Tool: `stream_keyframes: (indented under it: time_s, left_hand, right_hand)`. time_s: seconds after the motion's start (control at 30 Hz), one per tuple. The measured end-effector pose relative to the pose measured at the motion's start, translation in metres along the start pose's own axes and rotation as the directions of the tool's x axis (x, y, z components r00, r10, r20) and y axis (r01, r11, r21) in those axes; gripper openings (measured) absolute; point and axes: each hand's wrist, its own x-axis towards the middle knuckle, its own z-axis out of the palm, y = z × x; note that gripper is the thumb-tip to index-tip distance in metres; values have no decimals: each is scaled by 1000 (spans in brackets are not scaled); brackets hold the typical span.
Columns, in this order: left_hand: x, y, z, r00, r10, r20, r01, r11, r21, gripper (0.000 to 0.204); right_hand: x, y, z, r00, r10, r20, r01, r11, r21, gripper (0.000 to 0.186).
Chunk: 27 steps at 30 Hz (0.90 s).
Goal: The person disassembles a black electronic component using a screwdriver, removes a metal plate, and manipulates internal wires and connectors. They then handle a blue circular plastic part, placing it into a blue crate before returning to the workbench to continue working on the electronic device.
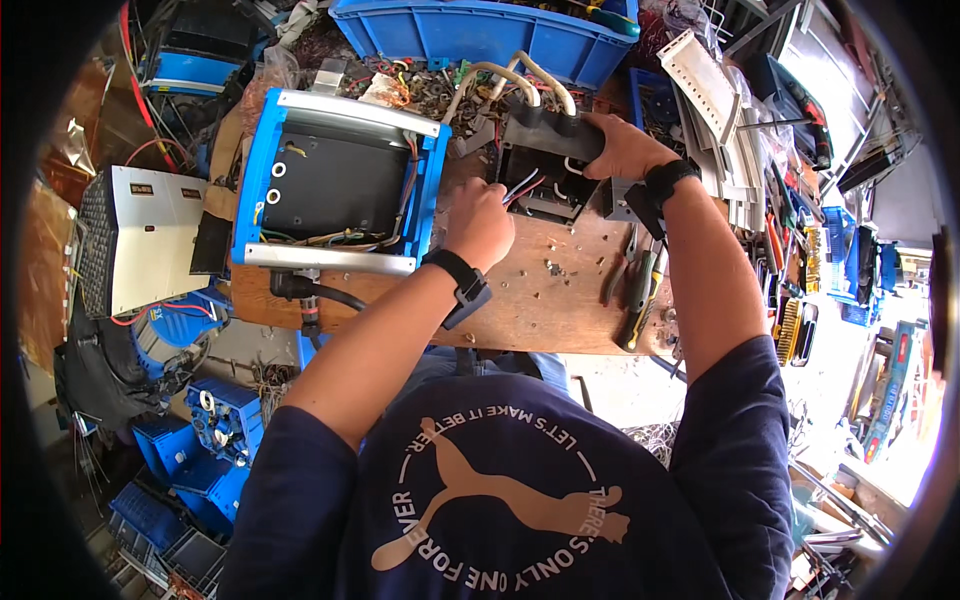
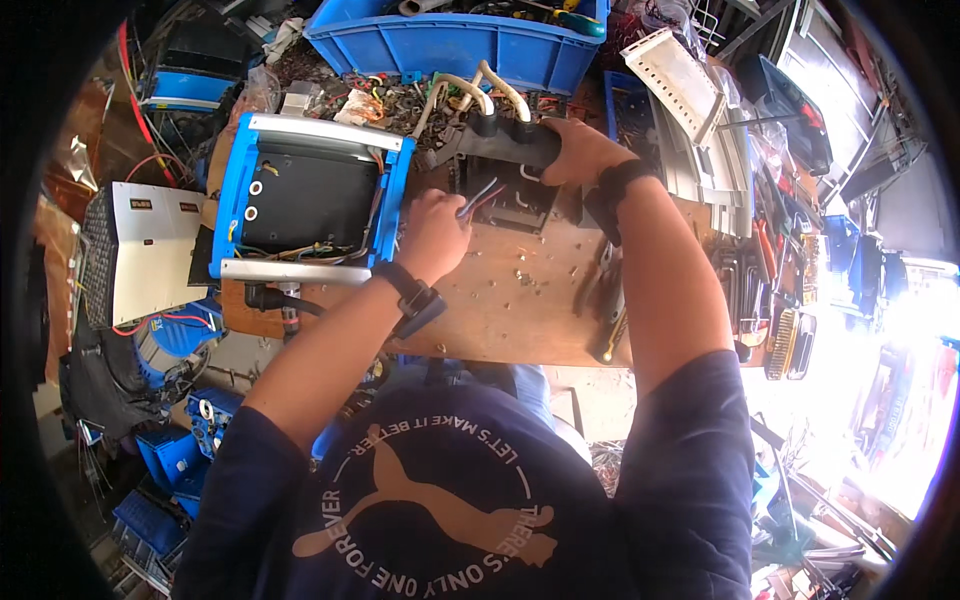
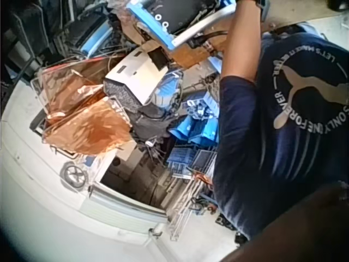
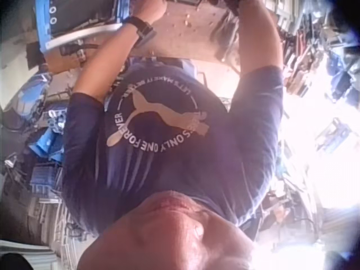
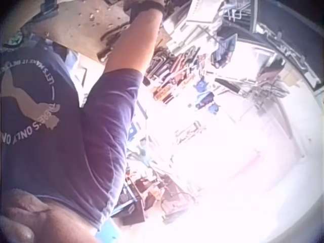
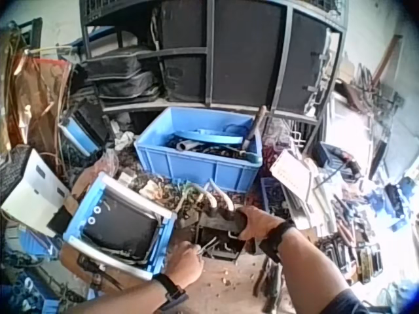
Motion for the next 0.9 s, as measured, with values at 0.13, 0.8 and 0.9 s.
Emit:
stream_keyframes:
  time_s: [0.13, 0.8, 0.9]
  left_hand:
    - [-7, 7, -19, 985, 47, -164, -56, 997, -54, 14]
    - [-152, -67, 11, 719, 424, 550, -523, 852, 27, 10]
    - [-157, -71, 26, 704, 440, 557, -554, 832, 44, 9]
  right_hand:
    - [2, -9, -10, 976, 112, 185, -131, 987, 94, 91]
    - [0, 1, -2, 989, 90, 120, -98, 993, 60, 91]
    - [0, -4, -3, 987, 99, 130, -107, 992, 59, 92]
